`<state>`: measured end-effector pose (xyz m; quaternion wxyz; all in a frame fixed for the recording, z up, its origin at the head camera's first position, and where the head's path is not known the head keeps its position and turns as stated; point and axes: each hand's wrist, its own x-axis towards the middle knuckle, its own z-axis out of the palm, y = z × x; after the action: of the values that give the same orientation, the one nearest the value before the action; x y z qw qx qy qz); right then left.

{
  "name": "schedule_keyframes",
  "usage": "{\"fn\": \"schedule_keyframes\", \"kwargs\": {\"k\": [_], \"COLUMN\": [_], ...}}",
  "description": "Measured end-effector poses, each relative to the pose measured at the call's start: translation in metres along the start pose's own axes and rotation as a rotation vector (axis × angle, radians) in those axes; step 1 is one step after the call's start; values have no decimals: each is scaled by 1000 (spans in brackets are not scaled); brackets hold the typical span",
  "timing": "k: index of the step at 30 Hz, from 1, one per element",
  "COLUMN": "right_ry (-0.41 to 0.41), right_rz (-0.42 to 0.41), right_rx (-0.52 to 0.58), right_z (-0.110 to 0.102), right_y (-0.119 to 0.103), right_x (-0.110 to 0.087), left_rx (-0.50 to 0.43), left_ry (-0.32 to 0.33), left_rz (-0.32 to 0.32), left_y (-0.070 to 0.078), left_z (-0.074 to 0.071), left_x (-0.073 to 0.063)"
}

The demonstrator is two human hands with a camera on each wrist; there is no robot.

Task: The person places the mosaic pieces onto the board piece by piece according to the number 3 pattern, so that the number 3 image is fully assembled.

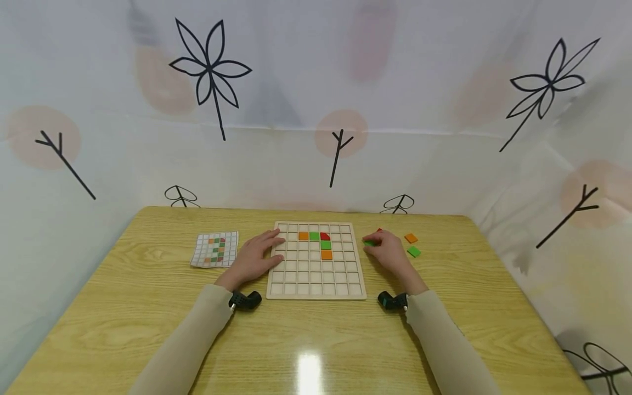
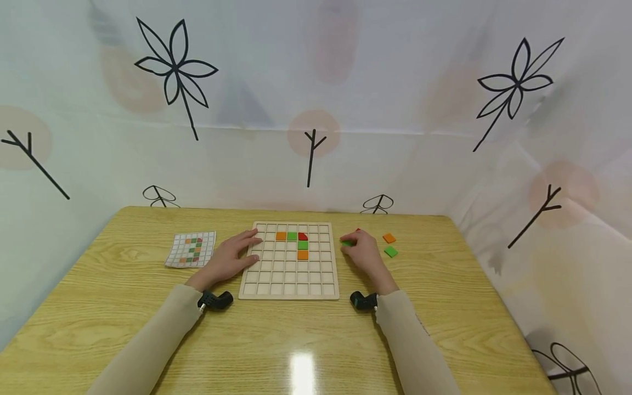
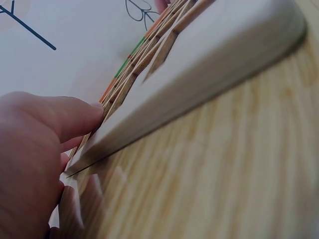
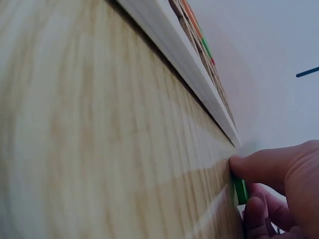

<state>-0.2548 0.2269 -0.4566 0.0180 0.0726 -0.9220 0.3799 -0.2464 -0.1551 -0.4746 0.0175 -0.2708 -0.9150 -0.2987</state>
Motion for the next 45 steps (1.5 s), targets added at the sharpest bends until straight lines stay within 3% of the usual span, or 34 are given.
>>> {"fn": "schedule_keyframes", "kwargs": {"k": [45], "right_ry": [11], "right_rz": [6], "right_rx": [35], "right_z": [2], "right_y": [7], "right_x": [1], "left_rx": [0], "left_ry": [9], "left_rz": [3], "left_y": [1], "left_z": [0], "left_x": [-1]}}
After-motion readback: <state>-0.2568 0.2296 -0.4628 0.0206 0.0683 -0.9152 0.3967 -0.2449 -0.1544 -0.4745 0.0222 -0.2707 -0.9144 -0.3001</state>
